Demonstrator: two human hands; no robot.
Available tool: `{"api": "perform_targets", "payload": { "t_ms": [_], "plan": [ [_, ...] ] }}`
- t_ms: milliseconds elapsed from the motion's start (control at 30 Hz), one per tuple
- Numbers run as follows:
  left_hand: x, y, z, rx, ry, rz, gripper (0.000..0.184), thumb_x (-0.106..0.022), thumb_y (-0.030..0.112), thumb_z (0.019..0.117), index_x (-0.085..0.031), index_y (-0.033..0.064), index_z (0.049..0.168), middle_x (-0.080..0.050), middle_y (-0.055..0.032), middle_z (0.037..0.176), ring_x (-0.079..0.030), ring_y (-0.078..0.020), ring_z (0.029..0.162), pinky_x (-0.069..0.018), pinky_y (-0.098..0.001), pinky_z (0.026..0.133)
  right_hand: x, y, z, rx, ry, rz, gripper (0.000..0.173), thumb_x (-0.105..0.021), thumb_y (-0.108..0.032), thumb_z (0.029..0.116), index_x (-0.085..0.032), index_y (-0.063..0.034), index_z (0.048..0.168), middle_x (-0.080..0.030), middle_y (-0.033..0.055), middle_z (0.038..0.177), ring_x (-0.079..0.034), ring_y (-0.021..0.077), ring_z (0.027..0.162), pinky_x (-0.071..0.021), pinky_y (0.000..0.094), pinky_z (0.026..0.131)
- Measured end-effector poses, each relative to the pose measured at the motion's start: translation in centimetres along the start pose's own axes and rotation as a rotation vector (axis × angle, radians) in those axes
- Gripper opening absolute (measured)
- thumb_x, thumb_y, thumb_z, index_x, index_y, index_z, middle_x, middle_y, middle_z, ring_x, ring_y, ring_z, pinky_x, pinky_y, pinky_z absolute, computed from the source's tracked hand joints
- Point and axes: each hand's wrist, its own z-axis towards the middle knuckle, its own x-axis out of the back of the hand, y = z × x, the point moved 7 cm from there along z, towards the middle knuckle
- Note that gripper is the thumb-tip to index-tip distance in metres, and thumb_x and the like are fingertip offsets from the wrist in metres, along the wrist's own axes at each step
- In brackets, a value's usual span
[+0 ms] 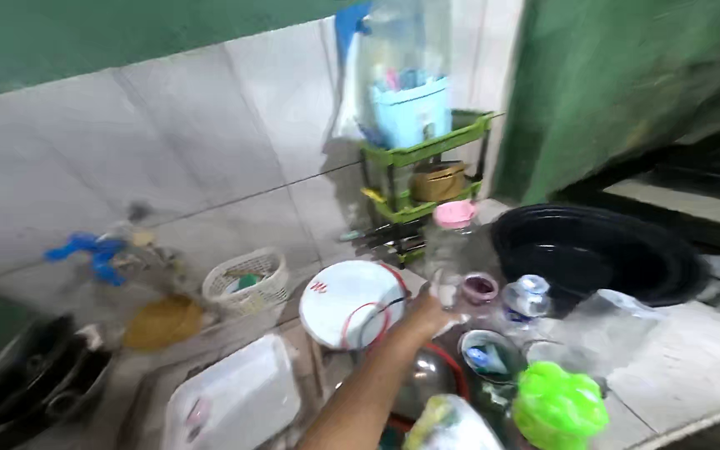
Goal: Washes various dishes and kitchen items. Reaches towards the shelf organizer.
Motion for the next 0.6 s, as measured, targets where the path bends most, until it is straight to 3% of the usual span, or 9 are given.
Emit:
{"api": "perform_targets", "payload": {
  "t_ms": [67, 100, 167, 267, 300, 333, 400, 500, 600],
  "plan": [
    [4.7, 0.3, -2.9, -0.09, 0.126, -0.04, 0.09, -0.079, 0.008, 0.0863, -0.028, 0.0052, 0.16, -0.043, -0.0246, 0.154, -0.049, -0.0361, 0.137, -0.0442, -0.0507, 0.111, -2.0, 0.5, 1.0, -0.077, -0.153, 0.212, 0.051, -0.071, -0.009, 0.086, -0.05, 0.0118, 0.127, -0.067, 0.0064, 0.103, -0.067, 0.0051, 0.09, -0.0591, 0.0255, 0.082],
    [7.6, -0.1, -4.8, -0.138, 0.201, -0.062, 0.084, -0.077, 0.006, 0.0882, -0.031, 0.0055, 0.158, -0.044, -0.024, 0.153, -0.051, -0.0353, 0.135, -0.0467, -0.0502, 0.108, -3.0, 0.6, 1.1, -0.055, -0.249, 0.3, 0.066, -0.074, -0.013, 0.0837, -0.042, 0.0095, 0.136, -0.066, 0.0022, 0.112, -0.066, 0.003, 0.098, -0.0594, 0.0252, 0.086],
    [13.5, -2.9, -9.5, -0.154, 0.366, -0.075, 0.073, -0.071, 0.007, 0.0932, -0.036, 0.0063, 0.157, -0.046, -0.021, 0.153, -0.053, -0.0316, 0.134, -0.0491, -0.0476, 0.106, -4.9, 0.3, 1.0, -0.03, -0.393, 0.326, 0.085, -0.083, -0.018, 0.0769, -0.036, 0.0095, 0.142, -0.066, 0.003, 0.123, -0.067, 0.0052, 0.108, -0.0586, 0.0281, 0.093],
    [22.4, -12.2, -17.5, 0.053, 0.624, 0.023, 0.053, -0.064, 0.01, 0.0974, -0.048, 0.0019, 0.148, -0.055, -0.0215, 0.144, -0.058, -0.0309, 0.129, -0.0498, -0.0466, 0.106, -8.8, -1.1, 0.5, 0.034, -0.53, 0.221, 0.094, -0.083, -0.014, 0.075, -0.028, 0.0099, 0.148, -0.061, 0.0065, 0.13, -0.064, 0.0048, 0.113, -0.0575, 0.0264, 0.095],
    [24.8, -15.8, -20.6, 0.192, 0.67, 0.083, 0.047, -0.062, 0.011, 0.0995, -0.052, 0.001, 0.144, -0.056, -0.0227, 0.142, -0.057, -0.0332, 0.129, -0.048, -0.0485, 0.108, -10.4, -1.0, 0.4, 0.014, -0.545, 0.194, 0.093, -0.083, -0.014, 0.0735, -0.032, 0.0089, 0.148, -0.062, 0.0094, 0.129, -0.066, 0.0076, 0.11, -0.0598, 0.029, 0.091],
    [26.8, -19.5, -23.7, 0.342, 0.688, 0.16, 0.044, -0.06, 0.014, 0.1013, -0.053, 0.0, 0.142, -0.056, -0.0245, 0.141, -0.055, -0.0366, 0.131, -0.0451, -0.0517, 0.11, -12.4, -1.5, 0.2, -0.019, -0.589, 0.173, 0.093, -0.081, -0.011, 0.0736, -0.031, 0.0095, 0.149, -0.061, 0.0118, 0.129, -0.066, 0.0093, 0.107, -0.0607, 0.0297, 0.088],
    [28.7, -25.9, -29.7, 0.598, 0.656, 0.273, 0.046, -0.059, 0.017, 0.1022, -0.051, -0.0058, 0.142, -0.05, -0.0318, 0.144, -0.048, -0.0456, 0.136, -0.0387, -0.0581, 0.114, -16.3, -2.2, -0.9, -0.161, -0.674, 0.157, 0.075, -0.073, -0.008, 0.0793, -0.038, 0.0084, 0.144, -0.064, 0.0077, 0.117, -0.067, 0.0074, 0.097, -0.0599, 0.028, 0.084],
    [28.1, -31.5, -35.4, 0.901, 0.493, 0.339, 0.056, -0.06, 0.016, 0.1009, -0.042, -0.0065, 0.149, -0.042, -0.0309, 0.152, -0.044, -0.0453, 0.14, -0.0374, -0.0563, 0.115, -22.0, -1.8, -2.8, -0.389, -0.698, 0.153, 0.051, -0.066, -0.011, 0.0847, -0.051, 0.0035, 0.132, -0.068, 0.0033, 0.098, -0.068, 0.0087, 0.08, -0.0593, 0.0274, 0.071],
    [27.4, -33.7, -36.6, 0.963, 0.38, 0.369, 0.054, -0.054, 0.016, 0.1032, -0.04, 0.0051, 0.154, -0.046, -0.0223, 0.153, -0.048, -0.0385, 0.139, -0.0392, -0.0544, 0.114, -27.1, -0.2, -3.5, -0.385, -0.792, 0.16, 0.076, -0.064, -0.019, 0.0853, -0.033, 0.0017, 0.152, -0.064, 0.0087, 0.113, -0.067, 0.0131, 0.087, -0.0593, 0.033, 0.073]
  ]
}}
